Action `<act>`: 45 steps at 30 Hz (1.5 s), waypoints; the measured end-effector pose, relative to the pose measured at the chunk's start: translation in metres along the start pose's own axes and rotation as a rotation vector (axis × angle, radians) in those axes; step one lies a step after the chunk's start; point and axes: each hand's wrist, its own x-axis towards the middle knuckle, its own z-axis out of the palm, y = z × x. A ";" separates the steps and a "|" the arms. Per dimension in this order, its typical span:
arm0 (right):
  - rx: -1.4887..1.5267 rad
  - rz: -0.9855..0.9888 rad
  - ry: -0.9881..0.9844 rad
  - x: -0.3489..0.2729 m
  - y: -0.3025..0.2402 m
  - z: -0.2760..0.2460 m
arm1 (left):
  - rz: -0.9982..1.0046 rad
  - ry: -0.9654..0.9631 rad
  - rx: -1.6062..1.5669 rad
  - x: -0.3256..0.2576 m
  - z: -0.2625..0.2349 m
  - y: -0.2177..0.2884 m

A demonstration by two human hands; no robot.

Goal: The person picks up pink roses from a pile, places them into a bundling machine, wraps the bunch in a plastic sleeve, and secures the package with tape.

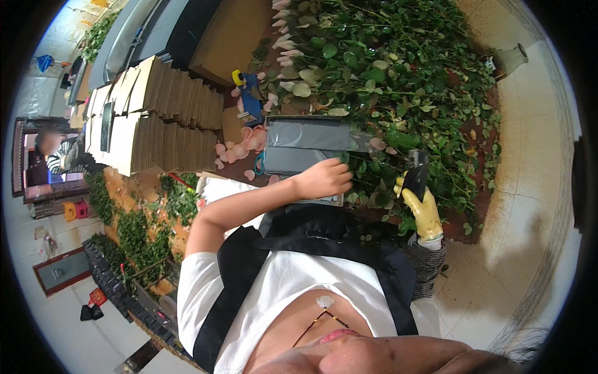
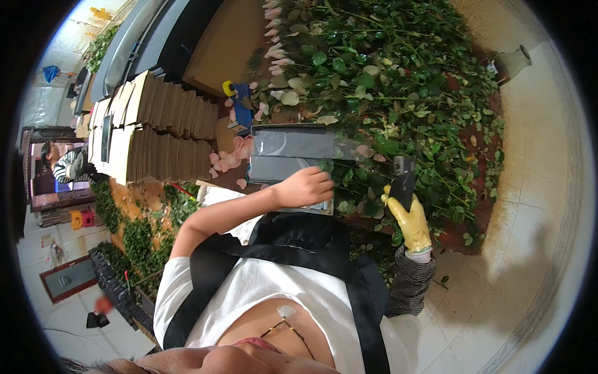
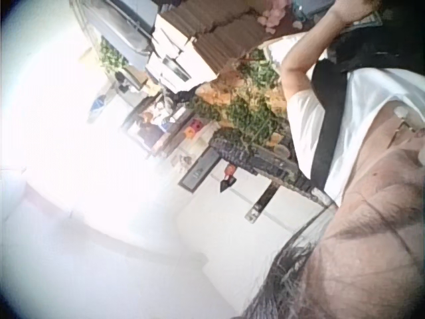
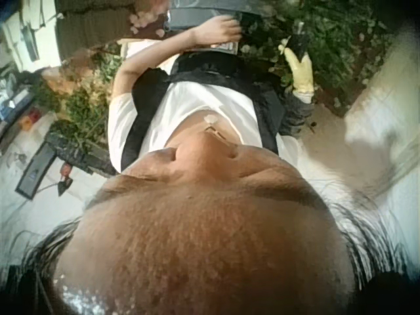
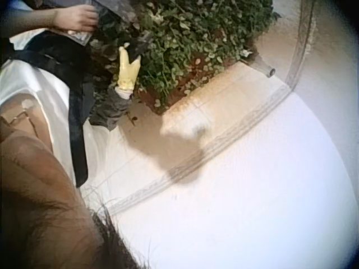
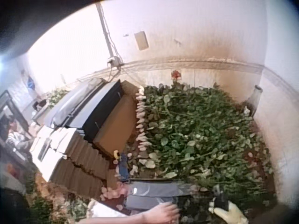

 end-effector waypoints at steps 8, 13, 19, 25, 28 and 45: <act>0.016 -0.401 0.034 -0.001 -0.038 0.071 | -0.966 0.872 -0.877 0.063 -0.033 -0.089; -0.482 -0.228 -0.005 0.000 -0.031 0.202 | -0.661 0.411 -1.257 -0.091 -0.086 -0.013; -0.753 -0.184 -0.805 0.055 -0.029 0.313 | -1.397 0.663 -0.764 -0.227 0.037 0.039; -0.348 -0.478 -0.114 0.212 -0.049 0.422 | -1.361 0.305 -0.348 -0.301 0.108 0.005; -0.484 -0.092 -0.065 0.271 -0.052 0.452 | -1.320 0.296 -0.305 -0.300 0.126 -0.005; -1.068 -0.204 -0.078 0.191 0.028 0.451 | -1.338 0.596 -0.416 -0.296 0.097 -0.042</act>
